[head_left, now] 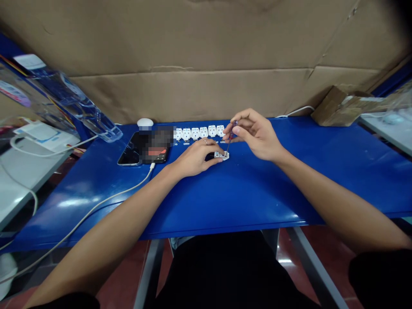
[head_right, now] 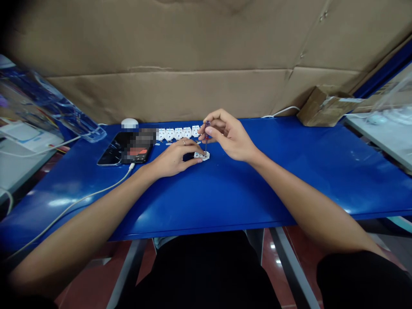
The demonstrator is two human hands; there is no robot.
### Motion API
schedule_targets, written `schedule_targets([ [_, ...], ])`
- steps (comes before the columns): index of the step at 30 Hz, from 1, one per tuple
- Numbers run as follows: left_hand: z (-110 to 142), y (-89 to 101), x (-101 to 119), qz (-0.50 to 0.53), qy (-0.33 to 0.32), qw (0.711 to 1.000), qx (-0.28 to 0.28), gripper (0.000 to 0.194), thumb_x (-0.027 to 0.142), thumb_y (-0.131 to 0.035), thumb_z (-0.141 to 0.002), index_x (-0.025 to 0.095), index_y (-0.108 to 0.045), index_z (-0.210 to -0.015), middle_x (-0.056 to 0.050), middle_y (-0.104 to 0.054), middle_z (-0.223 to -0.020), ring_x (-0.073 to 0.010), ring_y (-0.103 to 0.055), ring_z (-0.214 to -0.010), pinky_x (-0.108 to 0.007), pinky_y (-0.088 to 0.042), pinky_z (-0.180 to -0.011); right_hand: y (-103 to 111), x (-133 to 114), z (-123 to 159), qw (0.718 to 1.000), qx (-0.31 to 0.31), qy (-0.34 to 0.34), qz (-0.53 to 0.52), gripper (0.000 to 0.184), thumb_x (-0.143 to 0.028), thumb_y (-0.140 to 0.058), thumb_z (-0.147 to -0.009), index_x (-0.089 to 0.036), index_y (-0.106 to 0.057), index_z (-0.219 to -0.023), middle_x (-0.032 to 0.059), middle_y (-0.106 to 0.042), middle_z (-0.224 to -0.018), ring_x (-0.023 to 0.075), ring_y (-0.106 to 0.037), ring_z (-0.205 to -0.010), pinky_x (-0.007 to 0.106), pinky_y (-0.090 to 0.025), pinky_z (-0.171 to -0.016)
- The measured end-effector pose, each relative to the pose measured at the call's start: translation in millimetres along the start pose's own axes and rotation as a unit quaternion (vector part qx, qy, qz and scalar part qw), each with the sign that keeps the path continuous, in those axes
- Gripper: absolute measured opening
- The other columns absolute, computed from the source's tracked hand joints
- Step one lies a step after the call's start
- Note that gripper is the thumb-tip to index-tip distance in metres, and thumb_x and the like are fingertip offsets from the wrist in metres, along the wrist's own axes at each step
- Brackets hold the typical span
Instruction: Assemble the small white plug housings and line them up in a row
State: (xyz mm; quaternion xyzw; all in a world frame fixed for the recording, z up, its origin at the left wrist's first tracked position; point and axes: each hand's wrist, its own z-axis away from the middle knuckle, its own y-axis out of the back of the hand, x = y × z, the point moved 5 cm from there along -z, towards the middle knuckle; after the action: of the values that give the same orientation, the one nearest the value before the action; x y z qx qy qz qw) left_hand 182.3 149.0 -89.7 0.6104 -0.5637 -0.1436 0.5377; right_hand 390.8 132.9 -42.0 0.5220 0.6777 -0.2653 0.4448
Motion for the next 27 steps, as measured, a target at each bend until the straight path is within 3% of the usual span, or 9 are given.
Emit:
schedule_targets([
  [5, 0.4, 1.0, 0.0, -0.002, 0.023, 1.000, -0.009, 0.020, 0.035, -0.079, -0.113, 0.030, -0.088, -0.129, -0.009, -0.081, -0.126, -0.0311, -0.074, -0.121, -0.050, -0.058, -0.111, -2.4, -1.6, 4.4, 0.998, 0.017, -0.007, 0.066, 0.048, -0.068, -0.084, -0.102, -0.031, -0.063, -0.124, 0.0023, -0.084, -0.113, 0.0204, -0.088, -0.098, 0.036, -0.077, -0.089],
  [9, 0.4, 2.2, 1.6, 0.000, 0.036, 0.999, -0.012, 0.020, 0.036, -0.078, -0.112, 0.030, -0.088, -0.129, -0.008, -0.080, -0.122, -0.0311, -0.073, -0.121, -0.049, -0.058, -0.110, -1.3, -6.0, 11.6, 0.982, 0.088, 0.039, 0.164, 0.049, -0.060, -0.087, -0.101, -0.032, -0.070, -0.137, 0.0003, -0.087, -0.103, 0.0251, -0.089, -0.093, 0.043, -0.078, -0.090],
  [13, 0.1, 3.0, 1.4, 0.005, 0.040, 0.999, 0.003, 0.020, 0.037, -0.081, -0.110, 0.027, -0.088, -0.126, -0.009, -0.081, -0.118, -0.0302, -0.074, -0.117, -0.048, -0.059, -0.109, -3.1, -8.9, 16.0, 0.957, 0.126, 0.093, 0.245, 0.037, -0.055, -0.089, -0.101, -0.032, -0.082, -0.128, 0.0014, -0.089, -0.103, 0.0268, -0.089, -0.093, 0.046, -0.079, -0.091],
  [18, 0.2, 2.6, -1.0, 0.005, 0.046, 0.999, 0.012, 0.020, 0.039, -0.084, -0.107, 0.027, -0.089, -0.123, -0.008, -0.084, -0.116, -0.0302, -0.076, -0.114, -0.048, -0.059, -0.106, -3.4, -0.5, 14.4, 0.963, 0.142, 0.080, 0.213, 0.040, -0.055, -0.093, -0.098, -0.035, -0.086, -0.132, -0.0018, -0.088, -0.102, 0.0233, -0.088, -0.091, 0.043, -0.079, -0.091],
  [22, 0.5, 3.6, -1.1, 0.000, 0.046, 0.999, 0.018, 0.019, 0.040, -0.086, -0.105, 0.028, -0.090, -0.119, -0.008, -0.086, -0.113, -0.0301, -0.077, -0.111, -0.048, -0.059, -0.103, -4.3, 5.5, 13.5, 0.975, 0.141, 0.072, 0.156, 0.039, -0.053, -0.091, -0.100, -0.035, -0.086, -0.134, -0.0016, -0.089, -0.099, 0.0257, -0.090, -0.093, 0.048, -0.078, -0.095],
  [27, -1.8, 6.3, 2.4, 0.024, 0.027, 0.999, 0.007, 0.014, 0.035, -0.084, -0.107, 0.029, -0.090, -0.118, -0.006, -0.089, -0.118, -0.0295, -0.080, -0.117, -0.050, -0.059, -0.110, -9.4, 1.3, 13.2, 0.988, 0.075, 0.043, 0.126, 0.039, -0.057, -0.084, -0.106, -0.035, -0.080, -0.137, -0.0002, -0.089, -0.105, 0.0269, -0.090, -0.098, 0.052, -0.077, -0.102],
])
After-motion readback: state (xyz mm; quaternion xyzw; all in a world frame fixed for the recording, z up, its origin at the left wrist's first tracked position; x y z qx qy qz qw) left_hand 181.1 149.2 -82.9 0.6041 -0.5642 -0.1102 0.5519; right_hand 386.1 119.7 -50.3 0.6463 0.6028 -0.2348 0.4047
